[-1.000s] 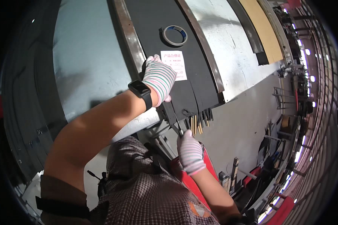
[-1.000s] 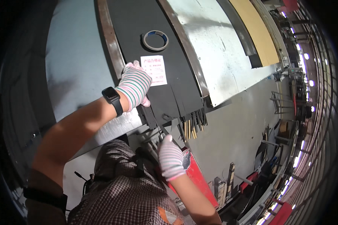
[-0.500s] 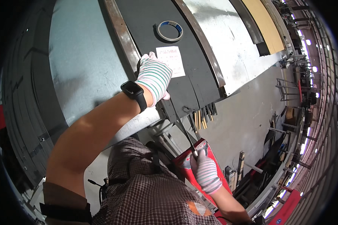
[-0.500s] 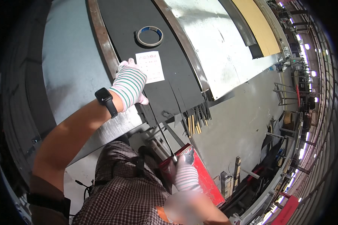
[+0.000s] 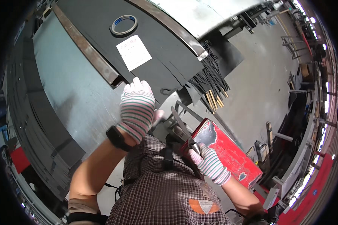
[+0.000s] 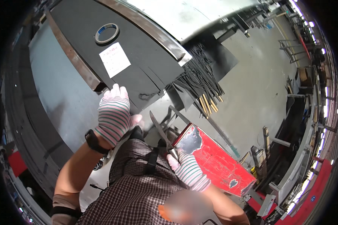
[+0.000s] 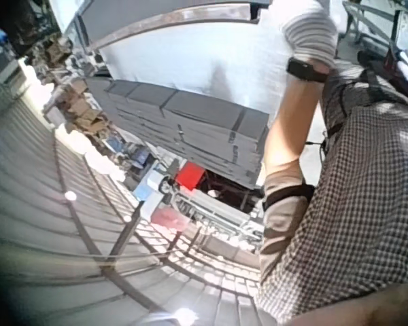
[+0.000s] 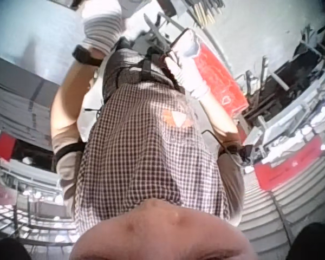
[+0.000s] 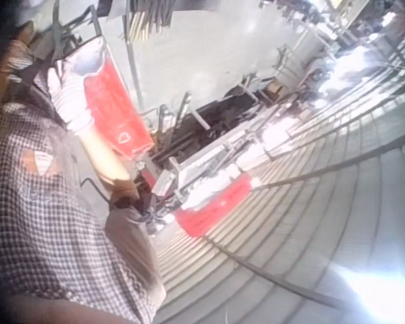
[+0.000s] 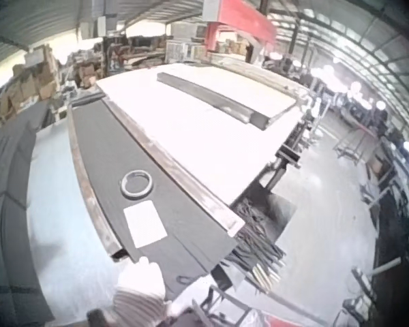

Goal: The recorder applies adhesive tape and quality control labels to finished industrial building panels.

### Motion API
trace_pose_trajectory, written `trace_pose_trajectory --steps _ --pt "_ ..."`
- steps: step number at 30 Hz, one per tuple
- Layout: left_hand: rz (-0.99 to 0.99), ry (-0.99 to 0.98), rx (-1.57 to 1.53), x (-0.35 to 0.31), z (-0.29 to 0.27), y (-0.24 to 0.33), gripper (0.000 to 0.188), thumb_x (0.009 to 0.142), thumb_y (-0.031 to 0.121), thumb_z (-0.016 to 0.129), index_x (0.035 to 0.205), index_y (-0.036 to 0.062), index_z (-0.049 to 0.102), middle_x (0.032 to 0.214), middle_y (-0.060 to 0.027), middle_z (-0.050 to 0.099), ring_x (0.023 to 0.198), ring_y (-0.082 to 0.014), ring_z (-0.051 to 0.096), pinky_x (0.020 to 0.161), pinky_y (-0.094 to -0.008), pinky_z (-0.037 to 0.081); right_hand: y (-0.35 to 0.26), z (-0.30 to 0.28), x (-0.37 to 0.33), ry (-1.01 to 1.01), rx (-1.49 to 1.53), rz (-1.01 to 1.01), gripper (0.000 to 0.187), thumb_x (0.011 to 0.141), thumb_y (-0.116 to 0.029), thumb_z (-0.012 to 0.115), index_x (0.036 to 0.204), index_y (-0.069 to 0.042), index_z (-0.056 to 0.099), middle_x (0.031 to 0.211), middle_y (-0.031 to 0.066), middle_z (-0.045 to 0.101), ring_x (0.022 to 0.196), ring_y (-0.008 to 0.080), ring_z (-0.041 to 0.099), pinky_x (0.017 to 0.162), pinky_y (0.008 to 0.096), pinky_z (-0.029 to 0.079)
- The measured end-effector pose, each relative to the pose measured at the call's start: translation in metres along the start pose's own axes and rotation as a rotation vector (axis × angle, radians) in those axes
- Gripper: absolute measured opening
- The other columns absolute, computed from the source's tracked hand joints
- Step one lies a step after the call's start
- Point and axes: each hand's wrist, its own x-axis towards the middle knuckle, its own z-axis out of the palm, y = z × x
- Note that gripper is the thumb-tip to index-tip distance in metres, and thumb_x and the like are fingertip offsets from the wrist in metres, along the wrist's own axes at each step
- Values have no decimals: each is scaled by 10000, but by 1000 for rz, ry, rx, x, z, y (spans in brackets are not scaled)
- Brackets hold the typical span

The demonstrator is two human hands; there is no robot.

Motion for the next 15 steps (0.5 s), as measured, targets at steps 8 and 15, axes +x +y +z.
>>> trace_pose_trajectory --steps 8,15 --pt "66 139 183 -1 20 11 760 659 349 826 1209 -76 519 1187 -267 579 1070 -392 573 970 -445 462 43 3 -16 32 36 -157 300 963 -242 629 1038 47 595 747 250 640 696 422 657 617 446 504" --pt "-4 -121 220 13 -9 12 755 708 448 713 1232 -81 590 1225 -259 640 1043 -357 654 924 -400 511 47 10 -6 15 21 -299 357 985 -332 596 947 19 550 636 169 599 590 294 638 559 407 495"
